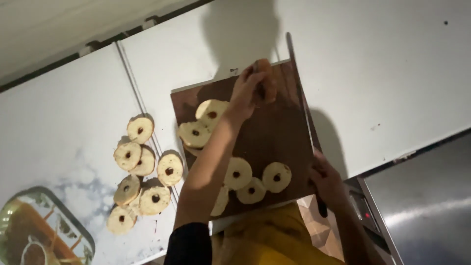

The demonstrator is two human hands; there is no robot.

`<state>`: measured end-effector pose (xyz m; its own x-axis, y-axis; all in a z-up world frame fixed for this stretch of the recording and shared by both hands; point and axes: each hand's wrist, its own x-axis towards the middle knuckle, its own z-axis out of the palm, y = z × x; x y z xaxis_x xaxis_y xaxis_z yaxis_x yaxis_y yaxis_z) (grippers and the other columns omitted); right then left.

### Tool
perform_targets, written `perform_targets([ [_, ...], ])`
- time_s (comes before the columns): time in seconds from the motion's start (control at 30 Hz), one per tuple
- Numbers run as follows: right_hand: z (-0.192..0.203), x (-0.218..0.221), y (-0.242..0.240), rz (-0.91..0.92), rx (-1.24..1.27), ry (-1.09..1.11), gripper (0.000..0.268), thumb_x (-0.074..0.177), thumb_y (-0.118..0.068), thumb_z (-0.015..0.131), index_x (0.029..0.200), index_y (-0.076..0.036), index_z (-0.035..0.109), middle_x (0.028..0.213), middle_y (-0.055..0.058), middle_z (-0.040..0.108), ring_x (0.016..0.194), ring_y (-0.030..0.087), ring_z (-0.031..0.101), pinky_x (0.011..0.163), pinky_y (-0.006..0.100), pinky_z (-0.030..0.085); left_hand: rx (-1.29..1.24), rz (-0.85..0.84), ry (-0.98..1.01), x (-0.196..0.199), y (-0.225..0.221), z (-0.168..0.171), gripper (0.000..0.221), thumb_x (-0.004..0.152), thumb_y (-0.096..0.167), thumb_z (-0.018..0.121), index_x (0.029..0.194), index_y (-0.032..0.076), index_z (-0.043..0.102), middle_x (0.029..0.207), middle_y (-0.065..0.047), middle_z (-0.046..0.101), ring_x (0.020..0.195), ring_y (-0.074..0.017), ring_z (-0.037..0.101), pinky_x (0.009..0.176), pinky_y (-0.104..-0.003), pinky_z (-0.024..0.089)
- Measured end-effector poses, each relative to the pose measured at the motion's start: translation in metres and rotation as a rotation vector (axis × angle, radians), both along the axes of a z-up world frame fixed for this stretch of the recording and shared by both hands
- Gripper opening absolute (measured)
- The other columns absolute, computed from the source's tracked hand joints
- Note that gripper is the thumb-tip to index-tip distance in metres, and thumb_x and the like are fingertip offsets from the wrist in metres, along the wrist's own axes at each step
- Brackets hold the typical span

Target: The recorder slices donuts in half horizontally using a large kitchen knife.

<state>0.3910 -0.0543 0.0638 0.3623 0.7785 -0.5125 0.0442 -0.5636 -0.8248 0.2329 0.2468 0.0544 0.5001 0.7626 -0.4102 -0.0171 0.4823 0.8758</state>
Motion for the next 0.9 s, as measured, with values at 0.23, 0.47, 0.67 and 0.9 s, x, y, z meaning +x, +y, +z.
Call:
perform_targets([
  [0.23,0.013,-0.030,0.001,0.347,0.119,-0.260,0.059,0.093,-0.007,0.061,0.151,-0.015,0.051,0.088,0.002,0.063,0.073,0.011,0.057,0.064,0.029,0.052,-0.123,0.326,-0.524,-0.077,-0.054,0.050,0.062,0.099,0.017,0.059,0.152,0.006,0.030,0.139,-0.024,0.048,0.122,-0.0389,0.058,0.090,-0.057,0.062],
  [0.47,0.029,-0.049,-0.016,0.489,0.110,-0.215,0.055,0.098,-0.008,0.055,0.152,-0.010,0.047,0.096,0.005,0.068,0.079,0.015,0.065,0.069,0.028,0.057,0.059,0.500,-0.554,-0.128,-0.078,0.028,0.072,0.094,0.003,0.062,0.156,0.020,0.031,0.155,-0.018,0.036,0.136,-0.0374,0.048,0.104,-0.058,0.054],
  [0.67,0.046,-0.063,-0.027,0.543,0.312,-0.422,0.053,0.094,-0.007,0.060,0.146,-0.007,0.055,0.107,0.010,0.072,0.088,0.017,0.069,0.077,0.031,0.056,0.178,0.485,-0.706,-0.149,-0.090,0.032,0.085,0.093,0.015,0.072,0.163,0.021,0.024,0.167,-0.010,0.025,0.145,-0.0357,0.041,0.110,-0.061,0.053],
  [0.9,0.059,-0.073,-0.020,0.649,0.372,-0.362,0.049,0.099,-0.009,0.054,0.148,-0.005,0.052,0.100,0.011,0.072,0.084,0.017,0.070,0.072,0.031,0.059,0.308,0.429,-0.562,-0.133,-0.106,0.020,0.063,0.095,0.003,0.059,0.153,0.018,0.039,0.143,-0.014,0.048,0.111,-0.0310,0.062,0.082,-0.046,0.063],
])
